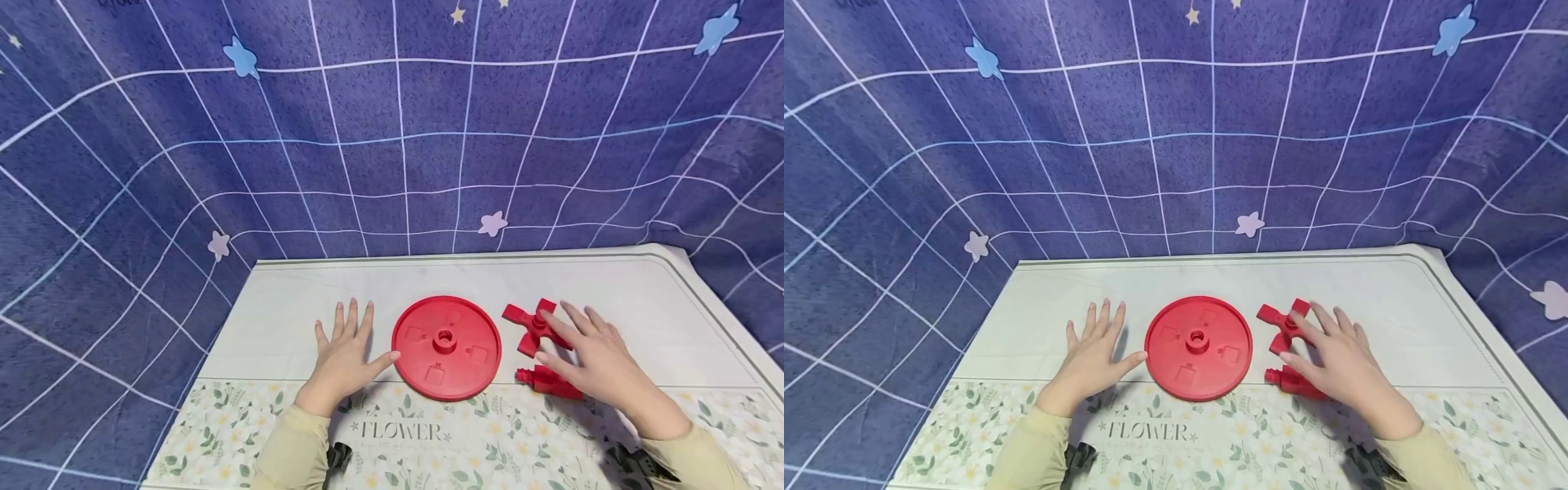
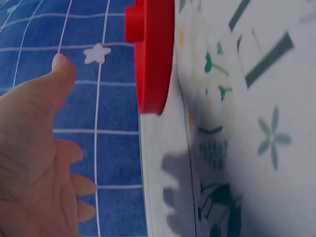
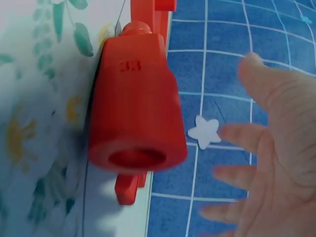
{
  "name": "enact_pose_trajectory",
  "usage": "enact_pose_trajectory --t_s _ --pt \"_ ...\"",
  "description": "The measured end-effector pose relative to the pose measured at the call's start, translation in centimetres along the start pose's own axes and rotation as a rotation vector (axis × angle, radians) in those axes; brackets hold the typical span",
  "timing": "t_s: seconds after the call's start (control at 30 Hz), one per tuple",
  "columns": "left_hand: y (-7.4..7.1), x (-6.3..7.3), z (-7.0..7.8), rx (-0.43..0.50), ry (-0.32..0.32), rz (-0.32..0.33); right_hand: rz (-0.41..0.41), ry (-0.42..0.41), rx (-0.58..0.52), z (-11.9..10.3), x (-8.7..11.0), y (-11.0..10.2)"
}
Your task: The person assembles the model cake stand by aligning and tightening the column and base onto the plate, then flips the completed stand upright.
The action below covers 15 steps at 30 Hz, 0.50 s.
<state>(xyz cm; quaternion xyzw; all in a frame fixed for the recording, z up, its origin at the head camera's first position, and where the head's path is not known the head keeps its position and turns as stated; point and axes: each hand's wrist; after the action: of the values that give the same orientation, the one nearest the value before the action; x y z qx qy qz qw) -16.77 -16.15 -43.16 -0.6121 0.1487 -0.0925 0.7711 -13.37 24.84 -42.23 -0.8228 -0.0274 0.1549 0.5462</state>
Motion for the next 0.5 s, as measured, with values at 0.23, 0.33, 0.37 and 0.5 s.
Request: enact_pose_trajectory --t_s 0.23,0.33,0.37,0.5 --pt "1.5 -0.8 1.4 -0.045 0.054 -0.099 -0.213 -0.032 -0.098 1.6 1.9 0.3" --pt "2.3 -1.2 2.0 -0.049 0.064 -0.14 -0.288 0.013 -0.096 1.9 2.3 0.6" --pt "2.5 -1.2 2.2 -0.048 0.066 -0.153 -0.298 0.024 -0.095 2.0 2.4 0.7" --pt "3.0 -1.5 2.9 -0.029 0.085 -0.214 -0.295 0.039 -0.09 2.2 2.5 0.9"
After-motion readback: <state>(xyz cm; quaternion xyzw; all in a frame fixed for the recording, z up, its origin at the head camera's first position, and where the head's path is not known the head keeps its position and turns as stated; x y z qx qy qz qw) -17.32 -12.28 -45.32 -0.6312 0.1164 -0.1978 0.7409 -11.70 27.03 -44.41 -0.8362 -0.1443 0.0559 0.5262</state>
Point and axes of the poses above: each hand's wrist, its own x-axis away from the middle knuckle, its own y-axis out of the palm, z = x × y, and after that the axes turned 4 degrees about y, right-handed
